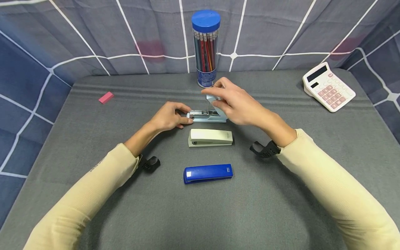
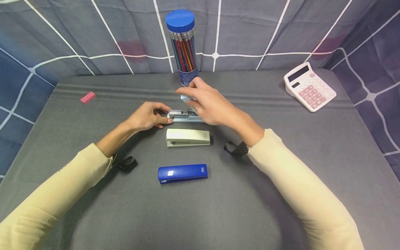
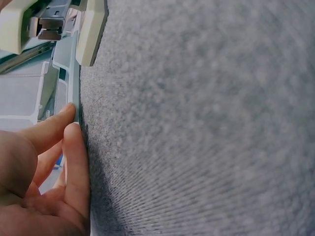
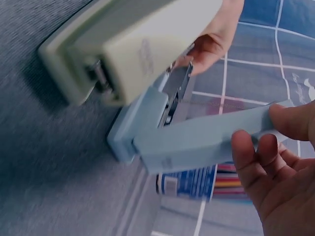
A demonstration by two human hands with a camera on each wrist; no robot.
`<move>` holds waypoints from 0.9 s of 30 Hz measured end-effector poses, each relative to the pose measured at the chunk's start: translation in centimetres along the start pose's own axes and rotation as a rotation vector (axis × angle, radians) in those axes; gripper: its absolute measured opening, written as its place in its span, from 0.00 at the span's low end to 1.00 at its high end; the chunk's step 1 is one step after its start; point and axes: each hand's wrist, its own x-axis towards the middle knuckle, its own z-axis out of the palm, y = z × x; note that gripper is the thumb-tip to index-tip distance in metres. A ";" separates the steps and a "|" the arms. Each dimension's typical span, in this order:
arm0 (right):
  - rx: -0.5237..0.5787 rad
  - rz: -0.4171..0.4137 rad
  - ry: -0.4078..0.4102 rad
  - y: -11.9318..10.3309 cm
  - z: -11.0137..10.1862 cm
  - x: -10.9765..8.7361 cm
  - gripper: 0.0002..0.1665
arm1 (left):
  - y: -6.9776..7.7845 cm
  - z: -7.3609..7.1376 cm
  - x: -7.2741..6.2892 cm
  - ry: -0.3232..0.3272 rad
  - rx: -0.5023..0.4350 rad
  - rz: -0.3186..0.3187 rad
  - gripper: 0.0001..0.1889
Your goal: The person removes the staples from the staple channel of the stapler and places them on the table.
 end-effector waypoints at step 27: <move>0.220 0.441 0.221 5.1 -2.1 -8.3 0.14 | -0.2 -0.3 0.2 -0.014 0.040 -0.017 0.22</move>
